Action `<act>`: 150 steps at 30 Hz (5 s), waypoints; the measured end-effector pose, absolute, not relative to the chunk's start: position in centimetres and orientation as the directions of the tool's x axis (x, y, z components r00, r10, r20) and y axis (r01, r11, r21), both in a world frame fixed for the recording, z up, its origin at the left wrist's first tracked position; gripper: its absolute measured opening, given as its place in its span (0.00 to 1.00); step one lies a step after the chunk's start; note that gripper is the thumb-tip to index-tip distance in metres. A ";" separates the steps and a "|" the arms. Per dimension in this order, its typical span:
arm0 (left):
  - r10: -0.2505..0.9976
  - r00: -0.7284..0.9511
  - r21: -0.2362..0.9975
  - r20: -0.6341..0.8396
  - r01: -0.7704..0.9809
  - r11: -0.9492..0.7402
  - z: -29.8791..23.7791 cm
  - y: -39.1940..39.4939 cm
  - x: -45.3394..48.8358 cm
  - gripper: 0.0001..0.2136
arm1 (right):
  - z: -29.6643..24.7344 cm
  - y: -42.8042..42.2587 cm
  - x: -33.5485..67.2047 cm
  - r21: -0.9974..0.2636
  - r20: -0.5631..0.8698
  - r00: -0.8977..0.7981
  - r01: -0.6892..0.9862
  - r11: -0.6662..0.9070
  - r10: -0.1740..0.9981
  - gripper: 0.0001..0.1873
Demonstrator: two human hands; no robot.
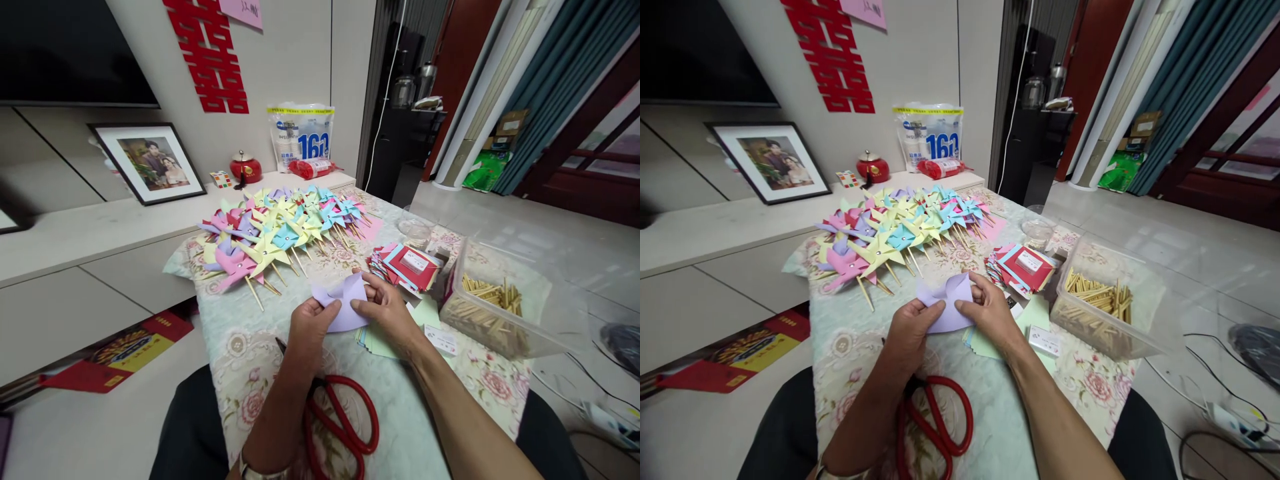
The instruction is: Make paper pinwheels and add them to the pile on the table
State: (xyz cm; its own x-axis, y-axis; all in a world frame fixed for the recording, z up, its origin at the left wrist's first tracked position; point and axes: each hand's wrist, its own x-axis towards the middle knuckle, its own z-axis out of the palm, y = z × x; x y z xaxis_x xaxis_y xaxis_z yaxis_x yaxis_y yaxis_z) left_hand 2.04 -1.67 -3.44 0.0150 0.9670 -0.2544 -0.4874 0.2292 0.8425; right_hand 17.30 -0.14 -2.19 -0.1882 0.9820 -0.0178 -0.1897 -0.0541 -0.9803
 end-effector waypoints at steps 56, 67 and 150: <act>0.961 -0.025 0.903 -0.276 -0.349 0.250 -3.8 -1.4 0.8 0.11 | -2.2 -0.8 16.7 -0.809 0.188 -0.284 0.498 0.312 0.940 0.06; 0.964 -0.035 0.916 -0.262 -0.325 0.237 -3.6 -1.4 1.0 0.09 | -2.3 -0.8 16.6 -0.782 0.212 -0.260 0.533 0.323 0.942 0.07; 0.965 0.168 0.887 -0.201 -0.387 0.252 -1.8 -1.8 2.9 0.20 | -1.6 -0.2 17.4 -0.987 0.041 -0.072 -0.161 0.029 0.997 0.41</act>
